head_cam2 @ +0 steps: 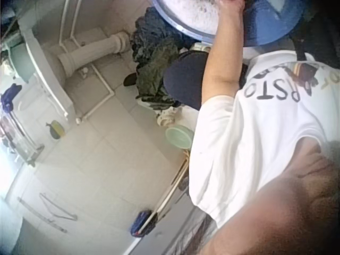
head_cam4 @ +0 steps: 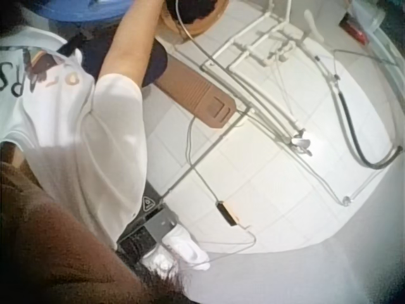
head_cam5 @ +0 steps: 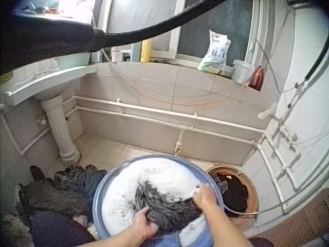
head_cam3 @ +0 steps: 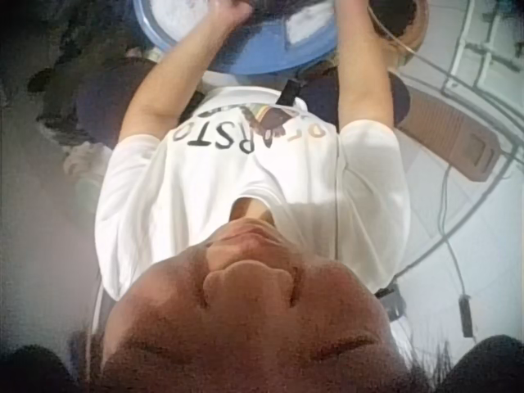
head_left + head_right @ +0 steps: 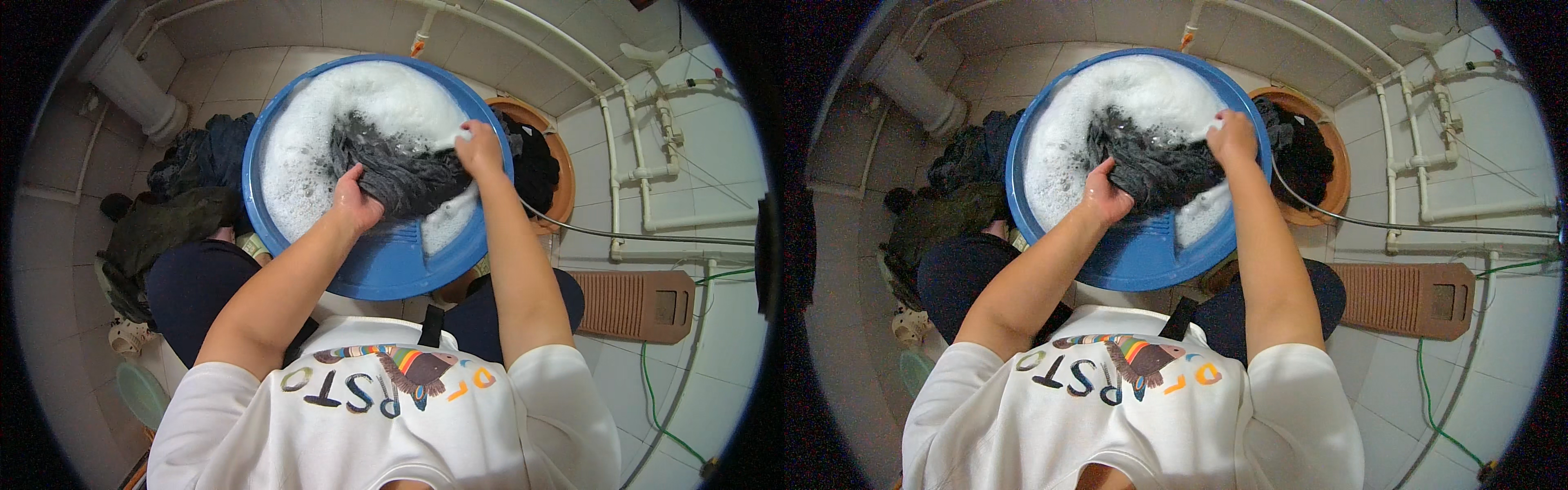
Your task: The person hand-washes a dark garment in a blue basin filled with soapy water. They repeatedly submerge, scrub, and wring the fabric by hand throughout the clip.
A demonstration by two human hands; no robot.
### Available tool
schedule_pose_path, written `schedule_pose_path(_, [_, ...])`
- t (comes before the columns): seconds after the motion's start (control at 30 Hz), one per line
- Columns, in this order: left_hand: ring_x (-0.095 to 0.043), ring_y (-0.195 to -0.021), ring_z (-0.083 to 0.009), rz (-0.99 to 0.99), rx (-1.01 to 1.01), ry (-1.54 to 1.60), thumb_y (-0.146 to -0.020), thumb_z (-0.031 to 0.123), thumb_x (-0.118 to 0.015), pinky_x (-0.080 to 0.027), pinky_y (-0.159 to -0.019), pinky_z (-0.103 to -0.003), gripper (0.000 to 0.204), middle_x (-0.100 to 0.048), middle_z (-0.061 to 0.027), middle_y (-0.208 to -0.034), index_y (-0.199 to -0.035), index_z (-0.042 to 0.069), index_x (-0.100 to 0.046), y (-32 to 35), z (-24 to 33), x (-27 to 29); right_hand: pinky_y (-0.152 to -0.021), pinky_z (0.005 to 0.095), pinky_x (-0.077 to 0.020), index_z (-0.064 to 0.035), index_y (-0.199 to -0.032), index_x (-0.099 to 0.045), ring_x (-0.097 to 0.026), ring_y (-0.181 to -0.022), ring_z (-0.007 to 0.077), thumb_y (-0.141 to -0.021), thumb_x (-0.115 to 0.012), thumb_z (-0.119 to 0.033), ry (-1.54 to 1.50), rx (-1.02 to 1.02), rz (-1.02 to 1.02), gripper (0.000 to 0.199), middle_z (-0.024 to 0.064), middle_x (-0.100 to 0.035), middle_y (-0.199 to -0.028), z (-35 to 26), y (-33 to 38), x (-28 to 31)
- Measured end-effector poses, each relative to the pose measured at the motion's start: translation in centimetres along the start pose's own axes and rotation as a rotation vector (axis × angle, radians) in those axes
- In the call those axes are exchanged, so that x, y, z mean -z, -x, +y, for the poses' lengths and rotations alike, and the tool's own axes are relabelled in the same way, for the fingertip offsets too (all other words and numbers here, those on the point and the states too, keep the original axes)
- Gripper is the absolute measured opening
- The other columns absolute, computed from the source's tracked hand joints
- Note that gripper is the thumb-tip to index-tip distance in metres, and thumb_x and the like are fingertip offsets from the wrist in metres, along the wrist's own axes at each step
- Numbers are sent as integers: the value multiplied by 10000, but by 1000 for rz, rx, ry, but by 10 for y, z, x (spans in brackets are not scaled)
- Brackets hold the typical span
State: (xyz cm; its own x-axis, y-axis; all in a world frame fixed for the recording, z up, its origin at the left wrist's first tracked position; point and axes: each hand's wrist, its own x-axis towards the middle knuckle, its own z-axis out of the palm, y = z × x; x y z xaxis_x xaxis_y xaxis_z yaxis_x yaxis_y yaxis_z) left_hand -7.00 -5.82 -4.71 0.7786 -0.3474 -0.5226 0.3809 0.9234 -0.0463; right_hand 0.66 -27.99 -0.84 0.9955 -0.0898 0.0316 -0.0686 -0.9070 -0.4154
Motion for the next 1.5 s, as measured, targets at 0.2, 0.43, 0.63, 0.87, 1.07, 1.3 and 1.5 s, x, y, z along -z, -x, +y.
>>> schedule_pose_path(0.2, [-427,-1137,-327,12,-46,-177,-881,289,-389,-289,-1005,-439,431,-466,-183,-1210,-1145,-45,-455,5,3,-16,-906,376,-384,56,-1209,-414,-487,-1072,350,-641,-596,-617,271,-7,-647,899,253,-491,-1159,-1,37,-47])
schedule_pose_path(0.43, [-472,-1089,-314,-68,-122,-134,-859,289,-460,-334,-970,-453,402,-501,-167,-1161,-1105,-28,-481,-17,22,2,-820,400,-436,12,-1123,-491,-542,-973,343,-683,-606,-528,56,-220,-528,706,203,-563,-1056,11,21,-54])
schedule_pose_path(0.63, [-466,-1096,-305,-116,92,-223,-848,429,-466,-338,-959,-462,483,-513,-147,-1155,-1113,26,-494,-6,23,-13,-786,420,-436,-97,-1102,-433,-523,-940,345,-616,-588,-98,-122,379,-36,511,154,-523,-1060,-94,70,-36])
schedule_pose_path(0.87, [-518,-958,-210,-407,116,-328,-873,303,-441,-430,-856,-368,331,-558,-113,-1045,-1117,90,-512,-15,37,9,-581,349,-467,-137,-961,-556,-546,-749,246,-608,-631,-263,-108,954,-64,383,74,-513,-820,-146,123,-17])
schedule_pose_path(1.07, [-594,-804,-244,-3,-145,-475,-840,315,-476,-469,-802,-399,309,-609,-117,-925,-952,46,-577,-18,16,12,-579,381,-471,-92,-828,-539,-581,-677,311,-724,-569,-266,-271,510,248,205,126,-586,-770,-106,78,-59])
schedule_pose_path(1.3, [-481,-1081,-272,-94,73,-574,-818,495,-488,-357,-942,-432,537,-513,-112,-1174,-1149,72,-501,8,-3,-35,-768,382,-432,-61,-884,-582,-530,-889,276,-802,-530,-350,253,280,142,305,132,-556,-801,-27,20,-47])
schedule_pose_path(1.5, [-460,-1107,-281,-63,-22,-568,-831,526,-440,-318,-972,-432,572,-495,-114,-1201,-1172,68,-479,3,9,-34,-786,374,-411,24,-896,-591,-542,-912,352,-816,-399,-566,-477,80,-409,626,227,-588,-939,-50,24,-54])
